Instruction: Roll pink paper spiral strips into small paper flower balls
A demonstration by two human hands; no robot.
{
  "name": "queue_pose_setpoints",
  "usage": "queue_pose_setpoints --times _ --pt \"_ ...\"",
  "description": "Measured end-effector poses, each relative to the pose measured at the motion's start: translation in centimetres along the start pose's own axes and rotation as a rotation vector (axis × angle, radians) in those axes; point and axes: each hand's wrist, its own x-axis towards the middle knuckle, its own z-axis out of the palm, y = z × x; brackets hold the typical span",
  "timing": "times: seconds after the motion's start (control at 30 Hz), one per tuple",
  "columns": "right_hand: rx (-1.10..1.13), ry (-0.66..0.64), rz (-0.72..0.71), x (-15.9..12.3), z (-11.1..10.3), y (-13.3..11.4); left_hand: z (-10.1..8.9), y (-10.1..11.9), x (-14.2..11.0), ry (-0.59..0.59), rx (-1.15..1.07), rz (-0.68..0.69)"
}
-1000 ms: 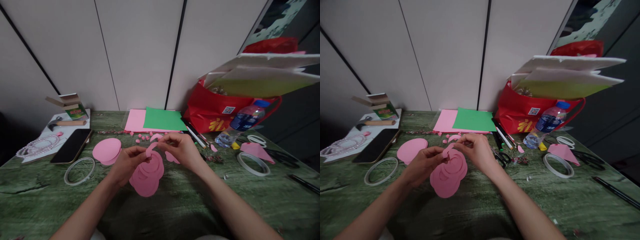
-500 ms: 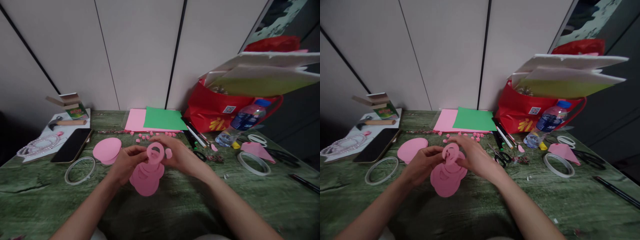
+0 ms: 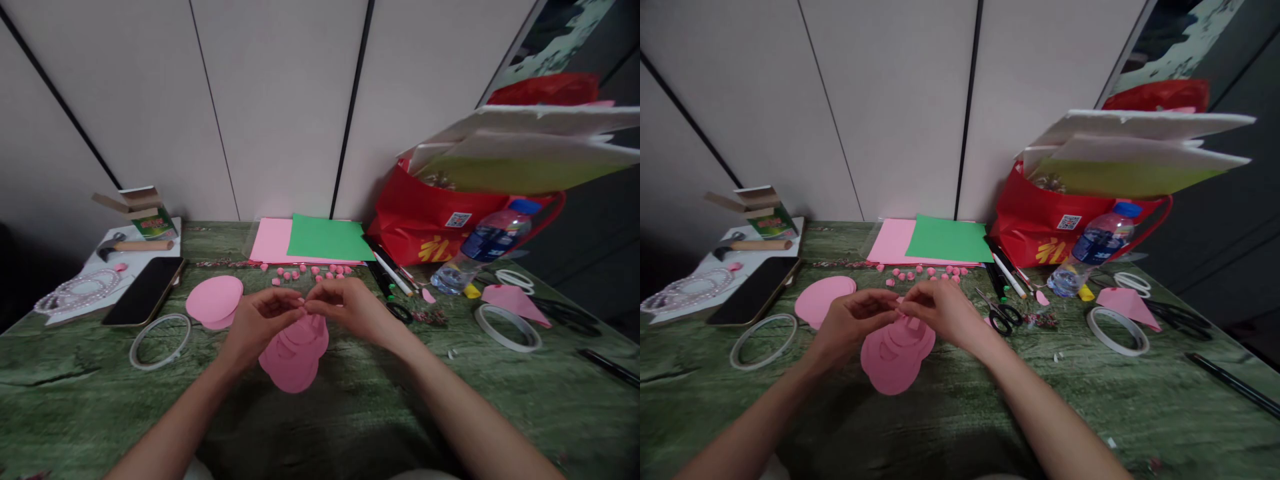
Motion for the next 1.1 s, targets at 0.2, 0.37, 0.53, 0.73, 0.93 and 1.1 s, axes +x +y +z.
queue_pose_setpoints --times 0.2,0.37,0.53,0.73,0.93,1.1 --pt "0.194 0.006 0.074 0.1 0.5 0.6 0.4 -0.1 -0.2 -0.019 0.095 0.142" --pt "0.229 -0.045 0.005 -0.1 0.2 -0.1 0.4 -0.2 -0.3 -0.036 0.008 0.193" --pt "0.202 -0.031 -0.03 -0.2 0.3 -0.7 0.3 0.1 -0.2 0.023 0.053 0.113" --pt "0.314 0.081 -0.072 -0.1 0.8 -0.6 0.2 0.0 -0.1 -0.106 0.07 -0.003" --pt "0.331 0.117 -0.113 0.1 1.1 -0.4 0.1 0.1 -0.2 -0.085 0.013 0.015" --pt "0.368 0.233 -0.115 0.1 1.3 -0.5 0.0 0.0 -0.2 -0.083 -0.058 0.016"
